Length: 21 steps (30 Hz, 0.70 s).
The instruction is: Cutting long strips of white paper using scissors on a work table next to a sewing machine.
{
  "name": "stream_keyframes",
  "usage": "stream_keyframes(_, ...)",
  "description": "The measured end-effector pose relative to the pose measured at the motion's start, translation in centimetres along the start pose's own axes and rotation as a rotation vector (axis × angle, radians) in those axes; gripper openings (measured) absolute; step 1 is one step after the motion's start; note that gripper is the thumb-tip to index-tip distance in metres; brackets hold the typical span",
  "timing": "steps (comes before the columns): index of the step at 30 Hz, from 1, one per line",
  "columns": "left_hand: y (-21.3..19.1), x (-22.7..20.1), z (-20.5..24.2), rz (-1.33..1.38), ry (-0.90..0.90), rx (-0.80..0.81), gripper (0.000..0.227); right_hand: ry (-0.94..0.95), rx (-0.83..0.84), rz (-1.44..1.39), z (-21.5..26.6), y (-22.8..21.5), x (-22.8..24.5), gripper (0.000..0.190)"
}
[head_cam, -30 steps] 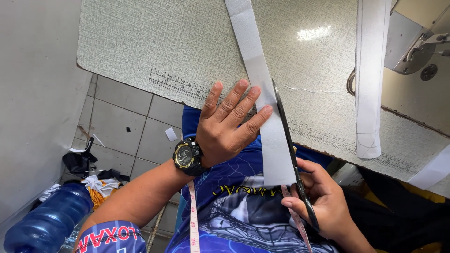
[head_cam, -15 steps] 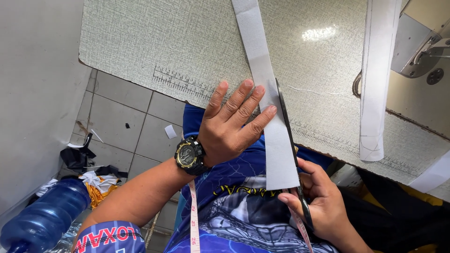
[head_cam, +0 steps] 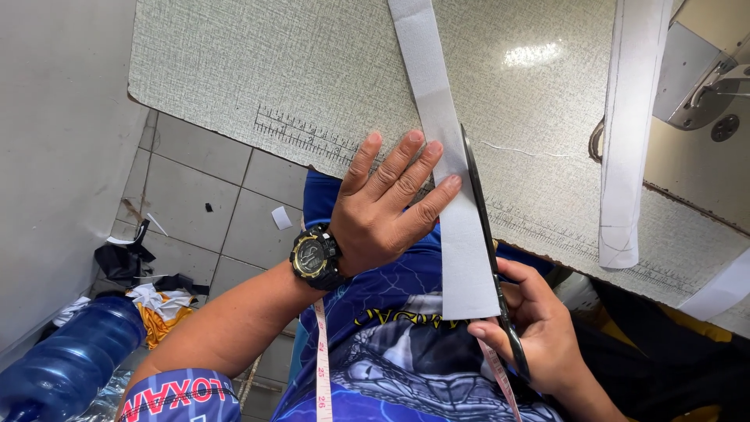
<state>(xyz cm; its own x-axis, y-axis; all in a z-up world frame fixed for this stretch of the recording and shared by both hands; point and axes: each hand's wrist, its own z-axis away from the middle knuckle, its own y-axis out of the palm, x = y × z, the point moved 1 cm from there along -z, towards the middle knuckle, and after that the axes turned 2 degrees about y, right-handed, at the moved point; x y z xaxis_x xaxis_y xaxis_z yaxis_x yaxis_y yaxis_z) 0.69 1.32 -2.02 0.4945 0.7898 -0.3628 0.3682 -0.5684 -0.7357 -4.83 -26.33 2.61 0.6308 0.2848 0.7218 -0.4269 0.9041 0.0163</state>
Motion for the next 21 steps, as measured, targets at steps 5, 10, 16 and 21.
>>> stream_keyframes(5, -0.1, 0.0, -0.1, -0.006, -0.001, -0.003, 0.026, 0.031, -0.031, 0.078, -0.1, 0.0, -0.8, 0.085)
stream_keyframes(10, -0.1, 0.0, 0.0, -0.010, -0.005, 0.008, 0.026, 0.021, -0.031, 0.098, -0.1, 0.3, -1.0, 0.083)
stream_keyframes(16, 0.0, 0.0, 0.1, -0.013, -0.008, 0.010, 0.027, 0.027, -0.051, 0.072, 0.0, 0.9, -0.4, 0.084)
stream_keyframes(21, -0.1, 0.0, 0.1, -0.002, -0.010, 0.024, 0.027, 0.044, -0.067, 0.062, 0.1, 0.9, -0.9, 0.080)
